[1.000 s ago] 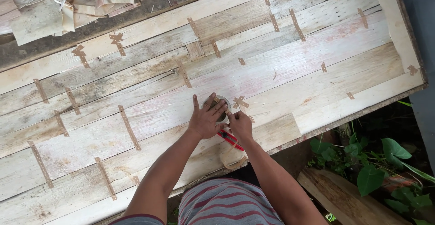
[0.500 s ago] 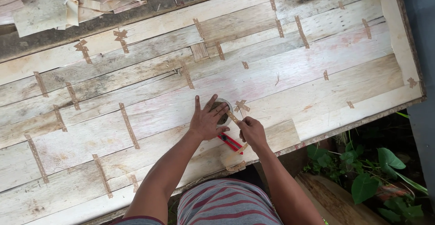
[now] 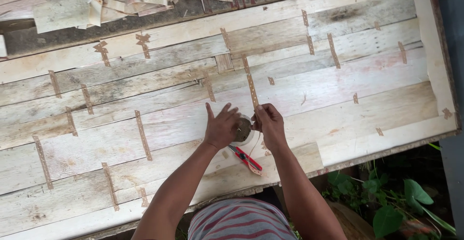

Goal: The person uses a utility knife to cut a thin wooden strip, then places it on a wooden board. They pick up and move several pieces of wood, then unroll and measure a strip of veneer tape with a measuring tape, aligning it on the board.

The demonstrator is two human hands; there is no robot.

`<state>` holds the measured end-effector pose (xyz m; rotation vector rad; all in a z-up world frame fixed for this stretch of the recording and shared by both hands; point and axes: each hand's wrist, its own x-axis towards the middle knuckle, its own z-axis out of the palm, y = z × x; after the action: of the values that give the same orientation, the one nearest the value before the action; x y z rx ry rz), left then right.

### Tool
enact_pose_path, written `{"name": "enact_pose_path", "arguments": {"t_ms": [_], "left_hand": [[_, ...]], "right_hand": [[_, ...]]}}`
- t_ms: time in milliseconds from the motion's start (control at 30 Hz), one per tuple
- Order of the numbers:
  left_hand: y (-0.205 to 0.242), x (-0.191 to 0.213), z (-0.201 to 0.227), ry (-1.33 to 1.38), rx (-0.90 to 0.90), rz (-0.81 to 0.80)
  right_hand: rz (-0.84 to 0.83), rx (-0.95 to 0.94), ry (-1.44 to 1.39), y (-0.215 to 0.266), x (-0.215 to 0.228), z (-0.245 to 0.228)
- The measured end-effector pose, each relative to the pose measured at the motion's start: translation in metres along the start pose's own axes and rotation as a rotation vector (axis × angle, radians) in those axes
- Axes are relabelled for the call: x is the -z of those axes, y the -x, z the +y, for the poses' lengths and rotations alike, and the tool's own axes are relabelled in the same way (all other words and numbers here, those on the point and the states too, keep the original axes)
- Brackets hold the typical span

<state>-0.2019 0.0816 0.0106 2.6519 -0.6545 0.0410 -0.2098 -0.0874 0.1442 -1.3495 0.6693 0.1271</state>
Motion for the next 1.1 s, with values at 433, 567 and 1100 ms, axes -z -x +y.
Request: {"name": "enact_pose_path", "arguments": {"t_ms": [433,567,1100], "left_hand": [[-0.102,0.046,-0.116,-0.135,0.345,-0.237],[-0.122,0.038,-0.132,-0.133,0.245,-0.3],[-0.141,0.007,-0.143,-0.147,0.252,-0.271]], "right_hand": [[-0.043,-0.261,-0.118,-0.14,-0.108,0.068],[0.026,-0.344,-0.063,-0.157,-0.11,0.092],[-0.027,-0.107,-0.162,-0.143,-0.123,0.068]]}}
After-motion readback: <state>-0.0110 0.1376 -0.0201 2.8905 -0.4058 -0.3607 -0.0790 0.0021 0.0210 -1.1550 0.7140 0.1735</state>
